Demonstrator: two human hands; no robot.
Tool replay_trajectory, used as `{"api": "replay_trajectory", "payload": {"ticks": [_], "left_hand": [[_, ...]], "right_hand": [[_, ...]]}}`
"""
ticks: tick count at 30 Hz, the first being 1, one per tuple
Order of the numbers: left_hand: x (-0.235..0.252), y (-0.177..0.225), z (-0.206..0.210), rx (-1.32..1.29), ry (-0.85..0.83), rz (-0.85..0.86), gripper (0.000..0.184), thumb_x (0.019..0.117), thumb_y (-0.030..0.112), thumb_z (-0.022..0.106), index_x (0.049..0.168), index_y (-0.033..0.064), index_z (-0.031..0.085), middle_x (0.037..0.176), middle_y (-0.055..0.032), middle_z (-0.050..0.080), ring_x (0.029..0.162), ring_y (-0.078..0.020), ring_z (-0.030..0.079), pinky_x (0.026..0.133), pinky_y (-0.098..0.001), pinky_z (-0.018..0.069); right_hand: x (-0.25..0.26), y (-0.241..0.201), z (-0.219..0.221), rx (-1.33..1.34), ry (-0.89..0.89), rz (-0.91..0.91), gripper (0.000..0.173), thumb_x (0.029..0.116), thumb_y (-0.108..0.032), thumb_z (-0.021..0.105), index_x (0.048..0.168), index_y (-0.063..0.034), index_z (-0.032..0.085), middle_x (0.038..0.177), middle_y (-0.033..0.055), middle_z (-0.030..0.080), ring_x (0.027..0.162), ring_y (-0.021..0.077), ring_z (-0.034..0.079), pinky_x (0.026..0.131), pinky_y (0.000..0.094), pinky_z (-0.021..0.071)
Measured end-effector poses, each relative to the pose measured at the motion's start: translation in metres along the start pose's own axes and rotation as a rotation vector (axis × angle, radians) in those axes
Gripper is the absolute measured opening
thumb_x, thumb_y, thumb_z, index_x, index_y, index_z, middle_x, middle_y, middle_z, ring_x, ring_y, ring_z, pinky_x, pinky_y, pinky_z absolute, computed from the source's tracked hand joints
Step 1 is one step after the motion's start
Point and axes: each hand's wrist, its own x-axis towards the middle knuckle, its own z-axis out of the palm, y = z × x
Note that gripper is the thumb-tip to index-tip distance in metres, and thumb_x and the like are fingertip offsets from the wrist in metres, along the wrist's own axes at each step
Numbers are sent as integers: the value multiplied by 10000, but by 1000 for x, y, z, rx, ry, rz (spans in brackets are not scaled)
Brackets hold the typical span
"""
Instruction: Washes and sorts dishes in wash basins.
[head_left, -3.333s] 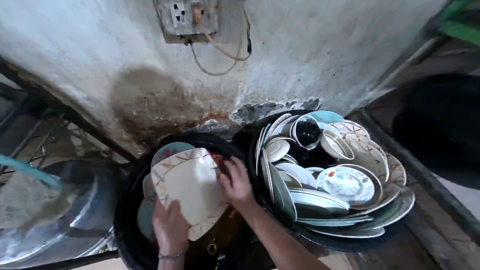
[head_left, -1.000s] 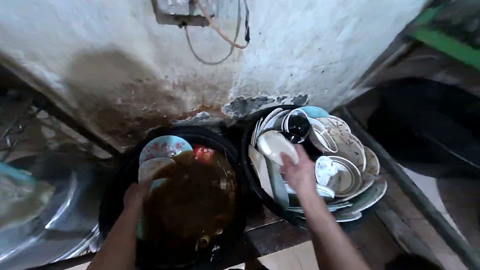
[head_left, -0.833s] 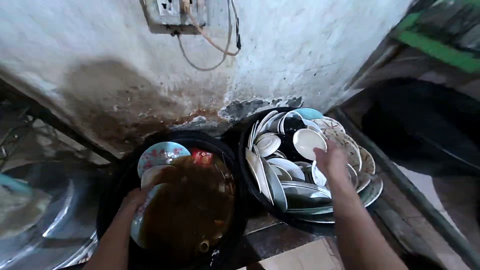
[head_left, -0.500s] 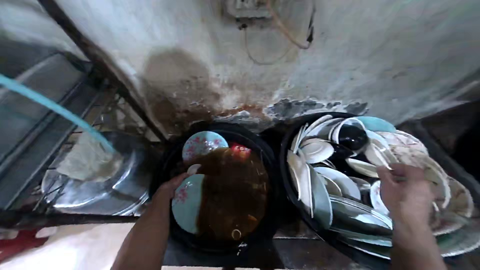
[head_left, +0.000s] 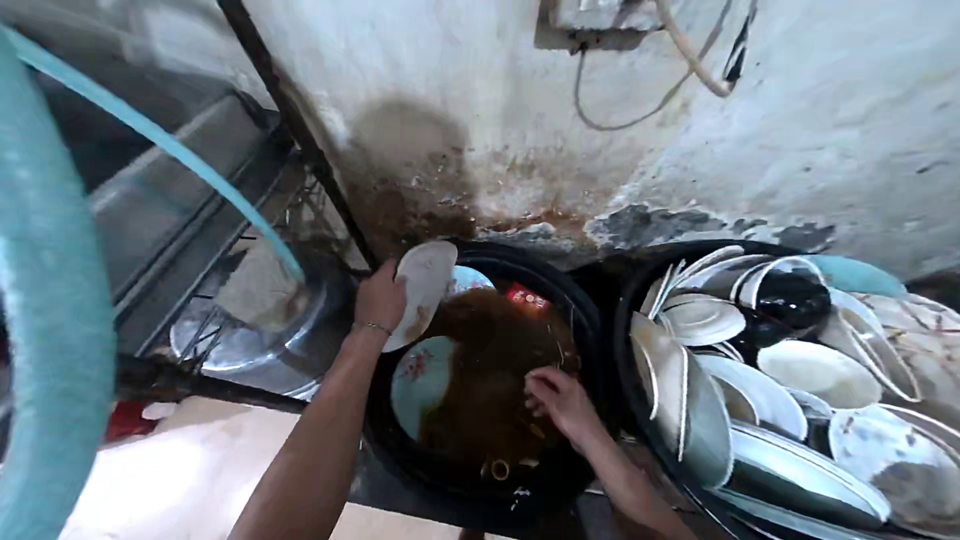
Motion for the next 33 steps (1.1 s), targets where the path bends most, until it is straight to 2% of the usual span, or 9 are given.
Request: {"api": "replay_trajectory", "payload": {"ticks": [10, 14, 16, 18, 21, 24, 26, 29, 33], "left_hand": [[-60, -30, 54, -337, 4, -400, 695, 996, 118, 591, 1611, 84, 270, 1404, -300, 565, 1263, -460, 591, 1030, -641, 485], [-70, -50, 89, -454, -96, -434, 579, 1054, 195, 557, 1573, 46, 349, 1456, -283, 532, 1331, -436, 542, 1090, -619, 447], [-68, -44, 92, -500, -113, -460, 536, 1103, 353, 478, 1526, 26, 429, 1423, -288, 554, 1299, -439, 558, 1055, -630, 457], [-70, -34, 91, -544, -107, -447, 553, 1112, 423, 431, 1463, 1, 498, 1354, -290, 598, 1232, -435, 598, 1009, -628, 489], [-78, -30, 95, -535, -94, -407, 552, 1089, 389, 512, 1454, -24, 492, 1359, -285, 597, 1252, -413, 597, 1042, -611, 485], [-82, -39, 111, -667, 10, -410, 497, 1069, 310, 566, 1437, -19, 510, 1337, -248, 620, 1204, -328, 636, 1022, -533, 524], [-87, -31, 129, -782, 75, -436, 491, 1058, 371, 585, 1367, -10, 572, 1236, -208, 671, 1089, -266, 686, 951, -485, 571], [-94, -14, 155, -622, 15, -306, 581, 1067, 461, 530, 1266, -75, 636, 1183, -257, 691, 1099, -328, 687, 1002, -542, 533], [-82, -33, 161, -277, 93, 1, 540, 1086, 444, 474, 1193, -38, 693, 1127, -272, 702, 1070, -417, 684, 952, -626, 525]], "right_hand": [[68, 18, 59, 223, 243, 355, 370, 1078, -268, 527, 1311, 15, 577, 994, 188, 669, 735, 242, 676, 665, 388, 586], [39, -28, 88, -79, -93, -115, 349, 1091, -296, 502, 1289, -61, 668, 1170, 122, 719, 1022, 224, 710, 918, 445, 584], [29, -42, 107, -497, -275, -353, 468, 1108, -415, 391, 1501, -205, 537, 1556, 14, 507, 1455, 192, 445, 1220, 511, 339], [38, -41, 115, -740, -280, -453, 557, 1105, -515, 283, 1625, -319, 326, 1712, -34, 234, 1591, 260, 152, 1238, 679, 121], [64, -25, 96, -783, 53, -411, 598, 1074, -580, 342, 1609, -313, 368, 1712, 11, 239, 1583, 346, 147, 1188, 762, 108], [58, -45, 53, -622, 178, -147, 773, 1021, -566, 517, 1637, -167, 275, 1669, 183, 281, 1495, 413, 342, 1159, 683, 318], [46, -60, 22, -364, 52, -41, 688, 1001, -529, 601, 1519, -100, 455, 1387, 224, 605, 1203, 387, 642, 991, 601, 527], [20, -81, -17, -344, -92, -114, 371, 1083, -322, 516, 1349, -96, 643, 1229, 198, 680, 1119, 343, 664, 965, 579, 521], [-68, -101, -90, -604, 337, -205, 332, 1083, -284, 513, 1395, -242, 621, 1099, 157, 736, 1003, 365, 717, 863, 613, 569]]}}
